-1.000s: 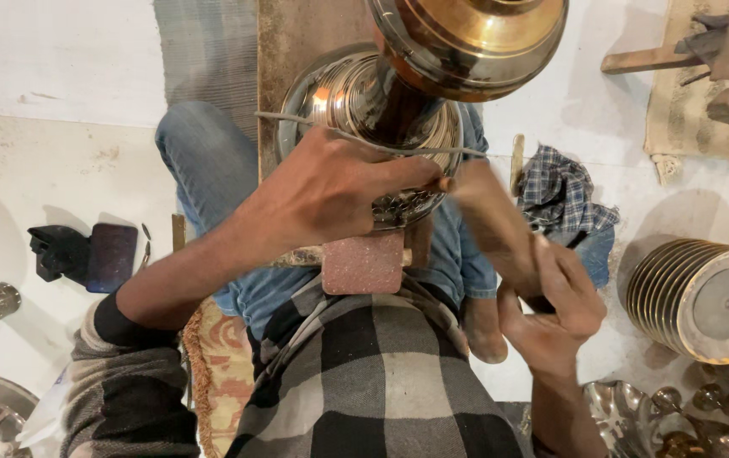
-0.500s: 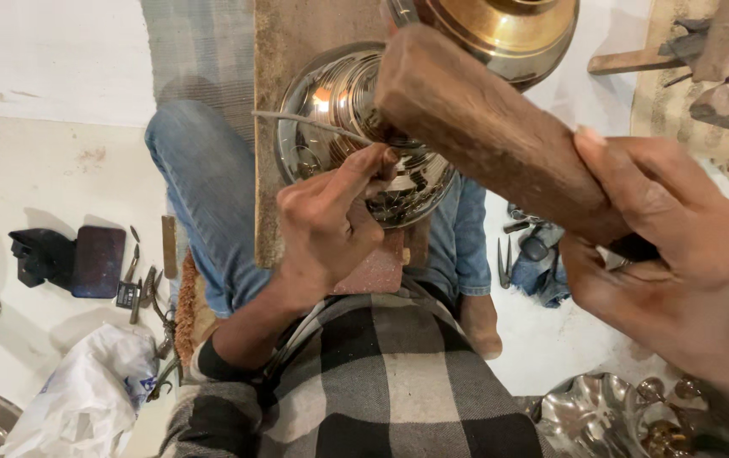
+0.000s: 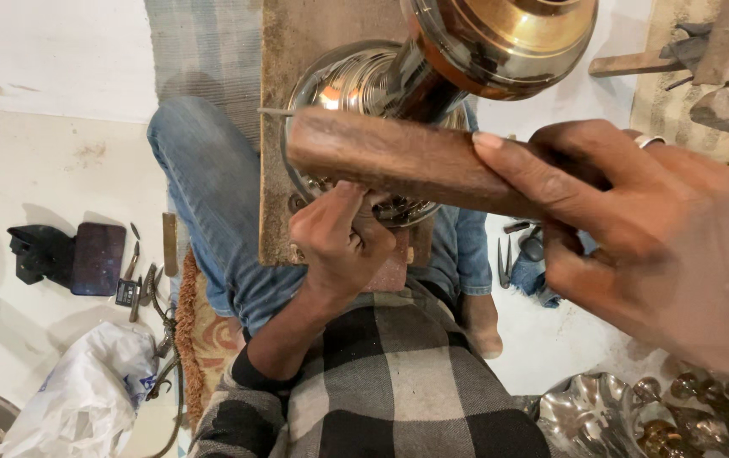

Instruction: The person sits on the floor with a brass vessel on their lap and hammers its surface using a wooden mallet and a stone, repositioning the vessel and tools between strikes to work the metal surface.

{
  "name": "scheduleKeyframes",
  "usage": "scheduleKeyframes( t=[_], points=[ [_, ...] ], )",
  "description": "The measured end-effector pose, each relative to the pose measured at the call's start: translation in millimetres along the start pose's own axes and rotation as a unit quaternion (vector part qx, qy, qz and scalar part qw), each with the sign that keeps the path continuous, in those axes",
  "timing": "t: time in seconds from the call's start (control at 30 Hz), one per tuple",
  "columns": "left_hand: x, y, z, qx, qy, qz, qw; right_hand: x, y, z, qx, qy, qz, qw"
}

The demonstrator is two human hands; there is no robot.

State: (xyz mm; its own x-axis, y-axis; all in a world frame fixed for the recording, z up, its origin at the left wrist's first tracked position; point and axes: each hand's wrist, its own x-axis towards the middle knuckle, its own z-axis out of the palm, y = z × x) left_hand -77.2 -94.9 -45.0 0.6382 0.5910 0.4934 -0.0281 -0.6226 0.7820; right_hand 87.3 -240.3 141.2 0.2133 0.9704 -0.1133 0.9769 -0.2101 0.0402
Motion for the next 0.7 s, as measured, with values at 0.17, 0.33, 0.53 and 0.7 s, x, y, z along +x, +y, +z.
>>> scheduleKeyframes(
  t=[0.17, 0.33, 0.53, 0.7],
  points=[
    [-7.6, -3.0, 4.5, 0.007, 0.036, 0.020, 0.999, 1.5, 0.9, 0.3, -0.009, 0.013, 0.000, 1.000],
    [-15.6, -5.5, 8.8, 0.013, 0.028, -0.012, 0.999, 2.0, -2.0, -7.0, -0.036, -0.031, -0.036, 0.998],
    [-22.4, -11.3, 9.9, 0.016, 0.038, 0.025, 0.999, 17.5, -13.2, -12.8, 0.003, -0.001, -0.033, 0.999],
    [-20.4, -12.2, 17.4, -0.011, 0.059, 0.023, 0.998, 15.9, -16.2, -8.0, -0.051, 0.011, -0.054, 0.997]
  ],
)
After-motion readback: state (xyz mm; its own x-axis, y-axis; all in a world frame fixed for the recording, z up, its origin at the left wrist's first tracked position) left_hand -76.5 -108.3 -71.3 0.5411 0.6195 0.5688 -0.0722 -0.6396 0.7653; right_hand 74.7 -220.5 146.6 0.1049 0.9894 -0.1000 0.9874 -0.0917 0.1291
